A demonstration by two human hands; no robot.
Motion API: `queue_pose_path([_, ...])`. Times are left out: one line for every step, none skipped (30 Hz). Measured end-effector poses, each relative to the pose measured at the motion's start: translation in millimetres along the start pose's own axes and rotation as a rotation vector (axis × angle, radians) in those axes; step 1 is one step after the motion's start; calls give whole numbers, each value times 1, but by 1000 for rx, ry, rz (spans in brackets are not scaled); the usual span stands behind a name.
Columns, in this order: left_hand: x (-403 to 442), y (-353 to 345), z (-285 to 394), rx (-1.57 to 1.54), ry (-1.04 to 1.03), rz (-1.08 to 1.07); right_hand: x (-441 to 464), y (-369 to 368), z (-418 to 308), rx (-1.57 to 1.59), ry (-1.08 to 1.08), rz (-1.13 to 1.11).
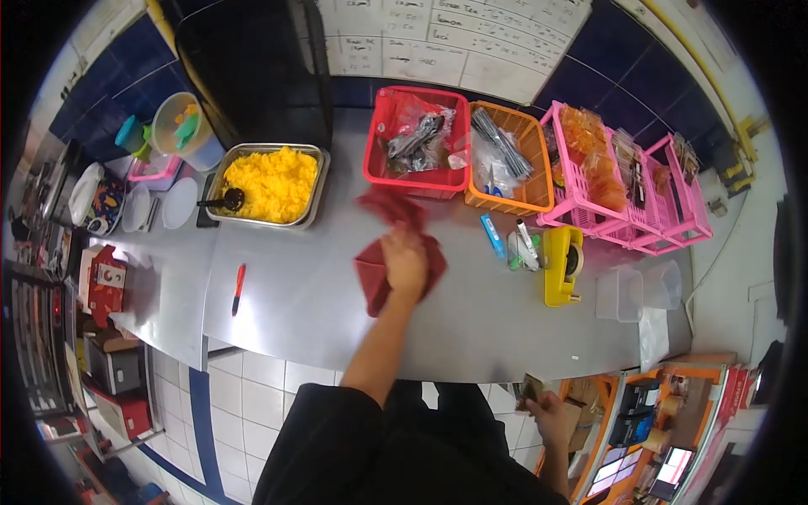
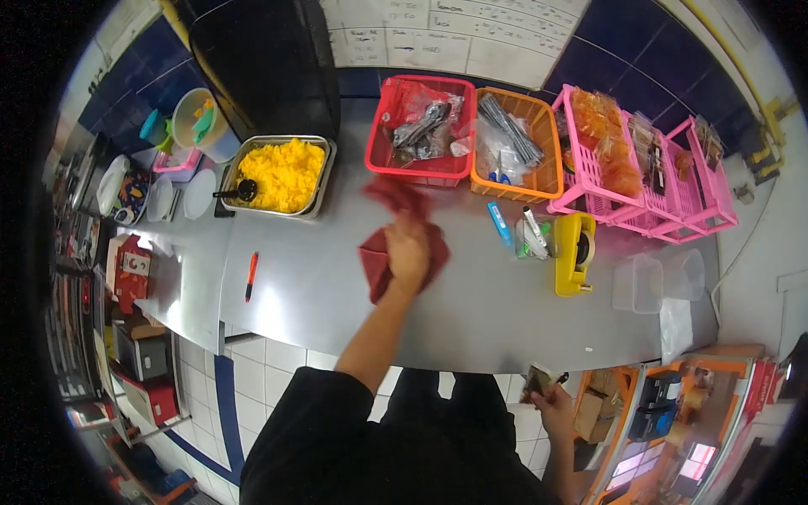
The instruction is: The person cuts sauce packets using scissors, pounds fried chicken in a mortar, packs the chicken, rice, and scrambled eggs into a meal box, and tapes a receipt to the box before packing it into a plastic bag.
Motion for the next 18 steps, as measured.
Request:
queue_pose_path([-19, 1, 27, -69, -60, 30, -7, 9, 1, 55, -6, 45])
queue_pose_path([-40, 15, 49, -52, -211, -128, -12, 12, 3, 117, -16, 85])
queue_pose_path([-65, 30, 63, -146, -351, -150, -10, 8, -3, 124, -19, 60])
queue_pose_path([-90, 40, 74, -185, -436, -178, -1, 2, -15, 184, -5, 20])
queue_pose_path([-120, 46, 76, -347, -524, -111, 7, -6, -24, 246, 9, -19])
queue_pose_path([-140, 65, 75, -503, -537, -175, 13, -10, -31, 257, 6, -40])
queue_pose_path([-159, 79, 67, -747, -488, -172, 20, -17, -37, 269, -25, -133])
queue_pose_path([-158, 97, 58, -725, -486, -174, 26, -24, -41, 282, -51, -224])
queue_pose_path([-157, 112, 44, -538, -427, -398, 31, -32, -42, 294, -32, -280])
queue_pose_path([-163, 120, 26, -347, -359, -622, 37, -37, -39, 308, -37, -295])
queue_pose_path([-160, 120, -1, -240, -309, -374, 43, -42, -35, 301, 6, -355])
queue_pose_path([-152, 126, -36, -248, -161, -164, 46, -44, -34, 299, 48, -402])
queue_pose_path([-144, 109, -77, -25, -84, -468, 46, -48, -40, 250, 30, -420])
queue_pose_path([-146, 114, -115, -28, 107, 60, 43, -45, -46, 203, 11, -408])
queue_pose_path([-169, 45, -189, -121, 331, -12, 45, -38, -35, 149, 42, -401])
queue_pose_path([-182, 5, -256, -712, 595, 82, 49, -25, -20, 92, 67, -379])
queue_pose_path([-174, 38, -251, -518, 624, 126, 41, -11, -20, 168, 59, -358])
queue_pose_path([-164, 76, -242, -315, 665, 161, 33, 3, -19, 246, 55, -345])
Point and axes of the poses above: each hand's wrist, its own x-axis towards the middle knuckle, its own y-axis out of the back of the hand, z = x × y, the point moved 3 cm from there along x, towards the middle knuckle, and after that the axes turned 7 degrees about x, right-handed, at the moved point
